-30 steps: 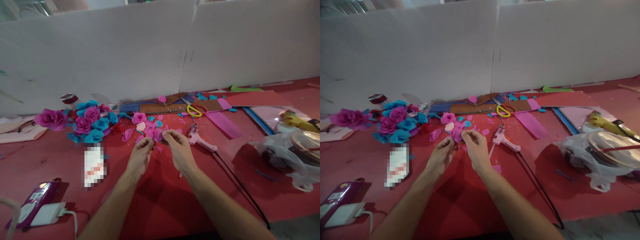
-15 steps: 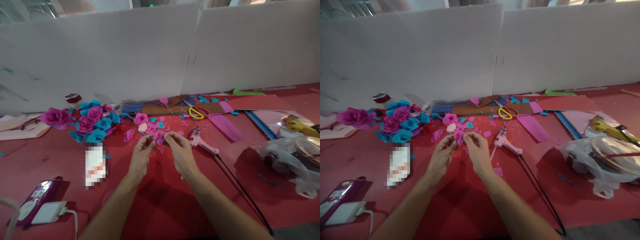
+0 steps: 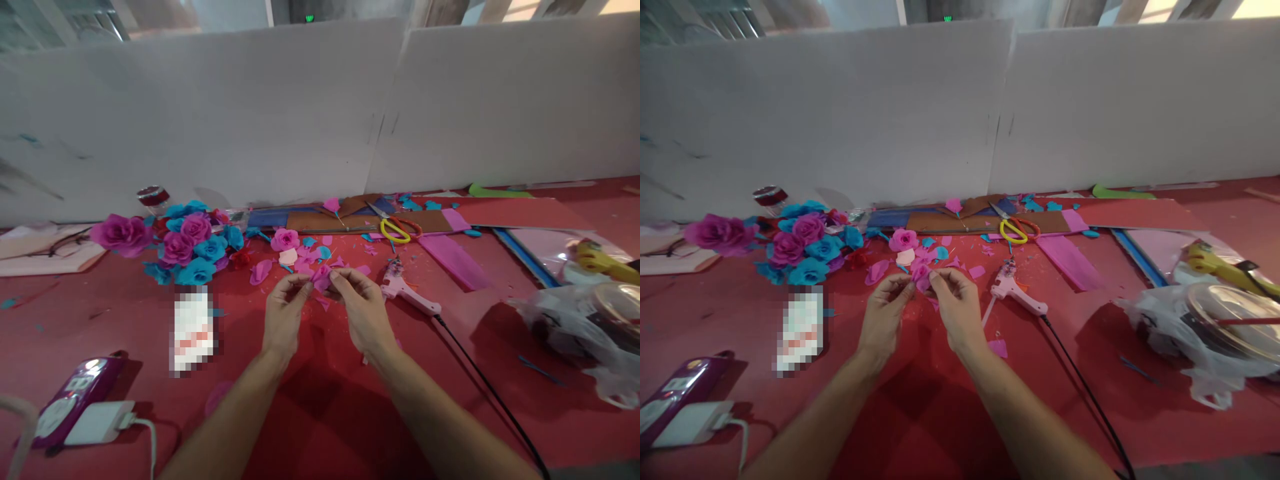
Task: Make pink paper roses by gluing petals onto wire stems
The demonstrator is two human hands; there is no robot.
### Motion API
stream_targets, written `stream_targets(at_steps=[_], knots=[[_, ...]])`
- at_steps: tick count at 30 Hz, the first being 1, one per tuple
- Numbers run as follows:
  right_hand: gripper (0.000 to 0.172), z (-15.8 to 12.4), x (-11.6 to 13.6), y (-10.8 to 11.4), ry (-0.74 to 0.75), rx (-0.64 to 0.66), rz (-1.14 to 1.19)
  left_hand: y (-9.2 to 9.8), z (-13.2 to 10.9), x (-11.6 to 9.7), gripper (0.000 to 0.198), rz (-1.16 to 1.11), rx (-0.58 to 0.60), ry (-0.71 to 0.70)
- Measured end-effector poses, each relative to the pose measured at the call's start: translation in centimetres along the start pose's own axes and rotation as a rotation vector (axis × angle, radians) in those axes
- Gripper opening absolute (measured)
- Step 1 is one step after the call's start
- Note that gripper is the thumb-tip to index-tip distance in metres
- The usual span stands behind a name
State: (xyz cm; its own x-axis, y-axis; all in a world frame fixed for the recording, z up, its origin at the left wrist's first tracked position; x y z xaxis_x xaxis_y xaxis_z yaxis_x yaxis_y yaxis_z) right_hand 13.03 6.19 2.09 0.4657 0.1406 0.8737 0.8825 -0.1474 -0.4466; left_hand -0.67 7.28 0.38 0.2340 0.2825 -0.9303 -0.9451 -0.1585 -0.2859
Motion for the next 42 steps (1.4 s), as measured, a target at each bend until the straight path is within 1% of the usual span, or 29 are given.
stream_targets(at_steps=[3, 11, 16, 19, 23, 28, 35, 42], knots=[[0.014, 0.1, -0.2, 0.0, -0.012, -0.005, 0.021, 0.0, -0.1, -0.5, 0.009, 0.049, -0.001, -0.044], [0.013, 0.2, -0.2, 0.1, -0.023, 0.0, 0.081, -0.2, -0.2, -1.3, 0.007, 0.136, 0.056, -0.131], [0.014, 0.2, -0.1, 0.2, -0.049, -0.008, 0.118, 0.0, -0.3, -2.0, 0.01, 0.24, 0.056, -0.223], [0.015, 0.1, -0.1, 0.2, -0.065, -0.025, 0.153, -0.1, -0.4, -2.7, 0.013, 0.316, 0.091, -0.286], [0.015, 0.0, -0.2, 0.2, -0.072, -0.028, 0.16, -0.1, -0.4, -3.4, 0.008, 0.404, 0.103, -0.337], [0.016, -0.1, -0.2, -0.2, -0.086, 0.008, 0.153, 0.2, -0.3, -3.5, 0.01, 0.468, 0.089, -0.332], [0.014, -0.2, -0.2, -0.3, -0.084, 0.013, 0.133, 0.2, -0.1, -3.0, 0.011, 0.416, 0.097, -0.275], [0.013, -0.2, -0.4, -0.4, -0.081, 0.021, 0.137, 0.5, 0.2, -2.4, 0.011, 0.342, 0.072, -0.212]])
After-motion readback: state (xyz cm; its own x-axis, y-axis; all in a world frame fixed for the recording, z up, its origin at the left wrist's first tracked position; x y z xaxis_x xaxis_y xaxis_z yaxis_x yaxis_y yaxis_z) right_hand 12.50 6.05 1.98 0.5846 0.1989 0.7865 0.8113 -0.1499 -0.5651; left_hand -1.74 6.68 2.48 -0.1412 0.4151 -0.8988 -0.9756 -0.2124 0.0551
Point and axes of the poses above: each hand's wrist, its own z-axis towards the middle knuckle, its own y-axis out of the back of the hand, x = y × z, the point moved 7 cm from there along z, towards the middle knuckle, and after that the axes turned 12 degrees about -y, right-handed, at the moved point
